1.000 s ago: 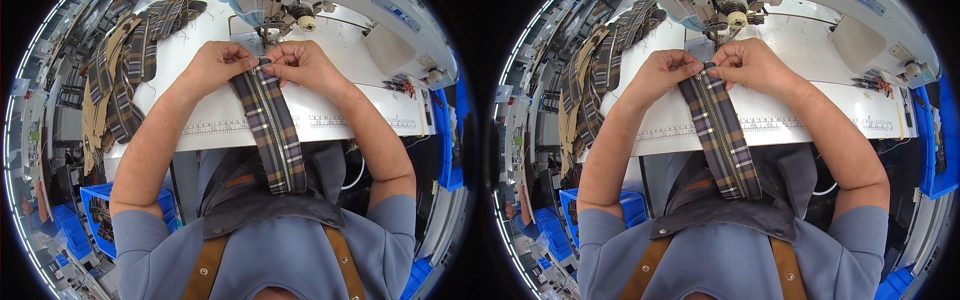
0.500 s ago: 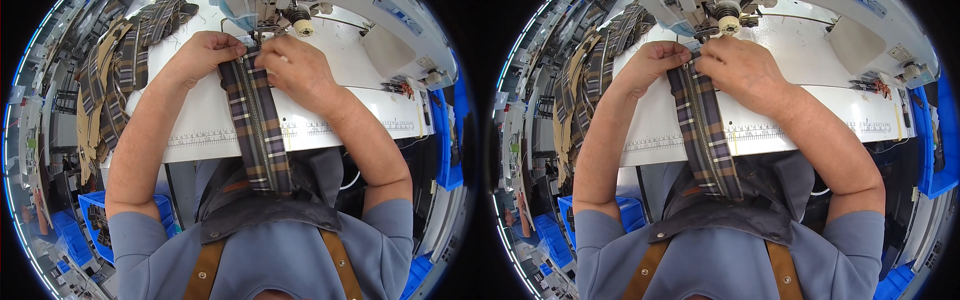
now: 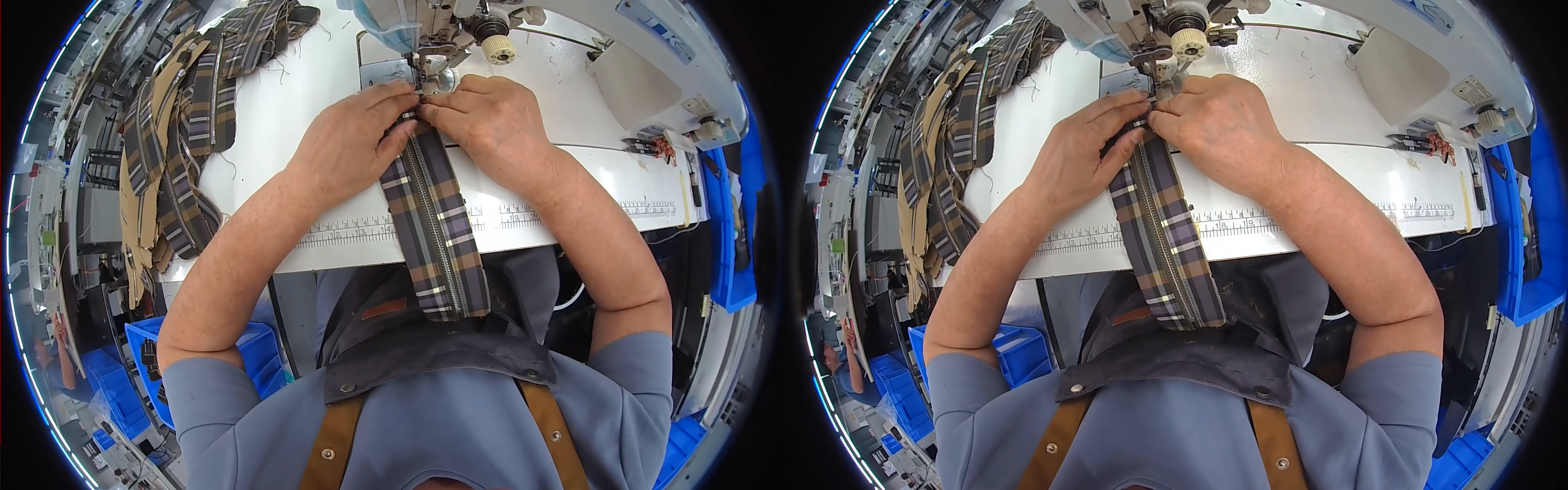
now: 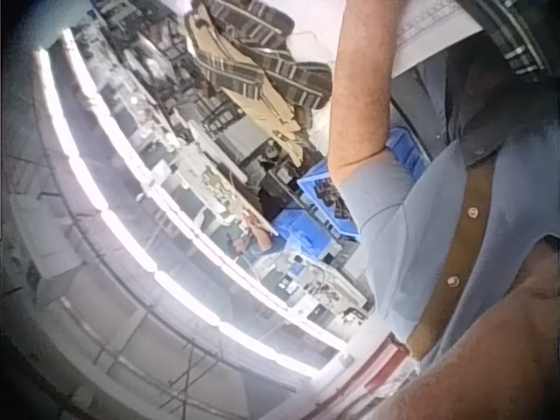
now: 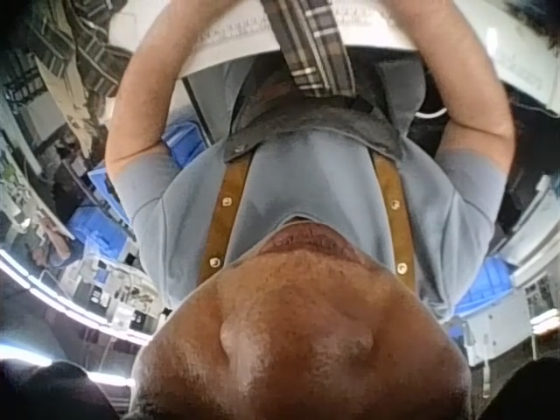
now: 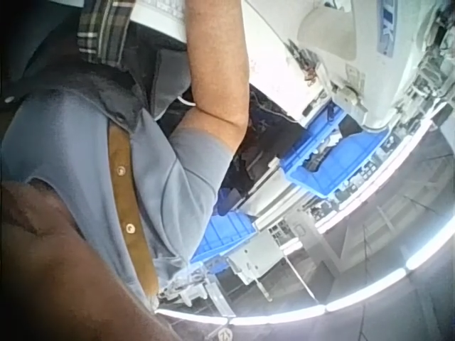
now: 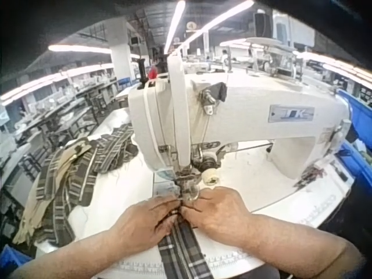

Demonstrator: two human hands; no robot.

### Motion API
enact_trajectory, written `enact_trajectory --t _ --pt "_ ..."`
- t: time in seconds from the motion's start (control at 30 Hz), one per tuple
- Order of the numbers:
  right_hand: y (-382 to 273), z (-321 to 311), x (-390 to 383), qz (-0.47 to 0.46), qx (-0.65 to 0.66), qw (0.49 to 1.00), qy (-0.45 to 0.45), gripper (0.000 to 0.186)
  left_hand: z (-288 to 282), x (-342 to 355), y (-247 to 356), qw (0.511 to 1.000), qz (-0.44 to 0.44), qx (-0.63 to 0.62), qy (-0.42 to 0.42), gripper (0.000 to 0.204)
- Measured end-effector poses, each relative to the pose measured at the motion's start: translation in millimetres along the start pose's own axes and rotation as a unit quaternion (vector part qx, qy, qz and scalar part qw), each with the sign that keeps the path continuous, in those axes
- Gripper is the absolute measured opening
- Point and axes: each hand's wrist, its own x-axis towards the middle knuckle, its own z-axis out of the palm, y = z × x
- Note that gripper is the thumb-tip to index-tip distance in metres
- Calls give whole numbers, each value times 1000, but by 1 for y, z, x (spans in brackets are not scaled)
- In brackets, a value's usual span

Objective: Sewing fabric and leather components with zippers using an industrial sewing machine.

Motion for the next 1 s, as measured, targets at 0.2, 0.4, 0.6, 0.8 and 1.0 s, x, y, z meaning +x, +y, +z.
enact_trajectory --t 0.2,0.4,0.6,0.8,1.0 --pt "0 1 4 22 -6 1000 5 20 2 8 -15 1000 17 -9 -2 28" --pt "1 3 4 42 -11 999 -8 20 2 17 -22 1000 10 -5 -19 27" --pt "0 4 3 52 -16 998 -13 20 4 20 -24 1000 3 -7 -12 27" --pt "1 -3 6 69 44 996 -20 24 2 19 -28 1000 24 10 -6 28" --pt "3 -6 4 83 75 993 -34 33 -3 10 -14 989 88 117 10 33"
